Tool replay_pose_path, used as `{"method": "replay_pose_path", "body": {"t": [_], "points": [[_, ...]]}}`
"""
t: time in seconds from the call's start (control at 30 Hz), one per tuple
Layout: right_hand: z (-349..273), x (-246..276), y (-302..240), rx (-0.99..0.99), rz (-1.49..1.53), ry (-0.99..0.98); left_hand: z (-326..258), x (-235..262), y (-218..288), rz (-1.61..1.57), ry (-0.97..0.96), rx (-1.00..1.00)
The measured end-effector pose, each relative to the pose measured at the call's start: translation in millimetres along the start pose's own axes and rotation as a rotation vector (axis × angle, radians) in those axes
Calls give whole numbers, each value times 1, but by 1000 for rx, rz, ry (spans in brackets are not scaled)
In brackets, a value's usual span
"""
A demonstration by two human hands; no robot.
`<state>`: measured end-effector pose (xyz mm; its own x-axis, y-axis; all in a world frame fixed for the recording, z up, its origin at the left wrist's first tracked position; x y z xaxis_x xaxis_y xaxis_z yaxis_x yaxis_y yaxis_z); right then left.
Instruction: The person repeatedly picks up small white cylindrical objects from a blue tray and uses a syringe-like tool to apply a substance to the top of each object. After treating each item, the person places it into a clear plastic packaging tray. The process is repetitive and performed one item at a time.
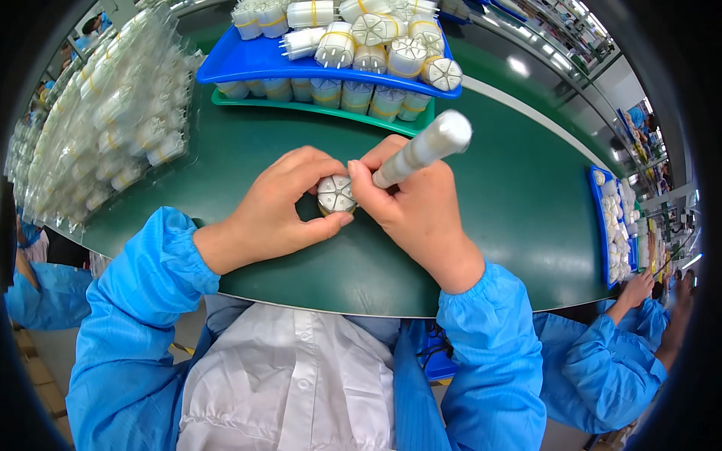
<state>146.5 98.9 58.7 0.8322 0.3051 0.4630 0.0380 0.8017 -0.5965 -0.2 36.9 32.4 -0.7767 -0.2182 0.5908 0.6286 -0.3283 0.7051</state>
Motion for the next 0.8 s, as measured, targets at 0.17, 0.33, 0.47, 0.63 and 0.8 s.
{"method": "replay_pose_path", "body": {"t": [0.17, 0.33, 0.47, 0.63, 0.8], "points": [[-1, -3, 4, -1, 17, -9, 1, -4, -2, 56, -44, 83], [1, 10, 7, -168, 149, 139, 0, -3, -4, -71, 2, 58], [-2, 7, 12, -209, 162, 88, -2, -6, -3, -118, -40, 25], [-2, 0, 10, -92, 96, -3, -1, -3, 4, -28, 3, -44], [-3, 1, 7, -54, 107, 47, 1, -5, 1, 55, -31, 54]]}}
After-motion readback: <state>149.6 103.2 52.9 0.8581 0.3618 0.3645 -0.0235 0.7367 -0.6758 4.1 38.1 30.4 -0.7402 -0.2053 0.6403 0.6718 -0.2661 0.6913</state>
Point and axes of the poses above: each hand's wrist, its own z-axis towards the middle knuckle, its own x-axis out of the back of the hand, y = z × x, the point moved 6 cm from there along z, towards the middle knuckle, and after that the axes turned 14 degrees about x, right-handed, at the moved point
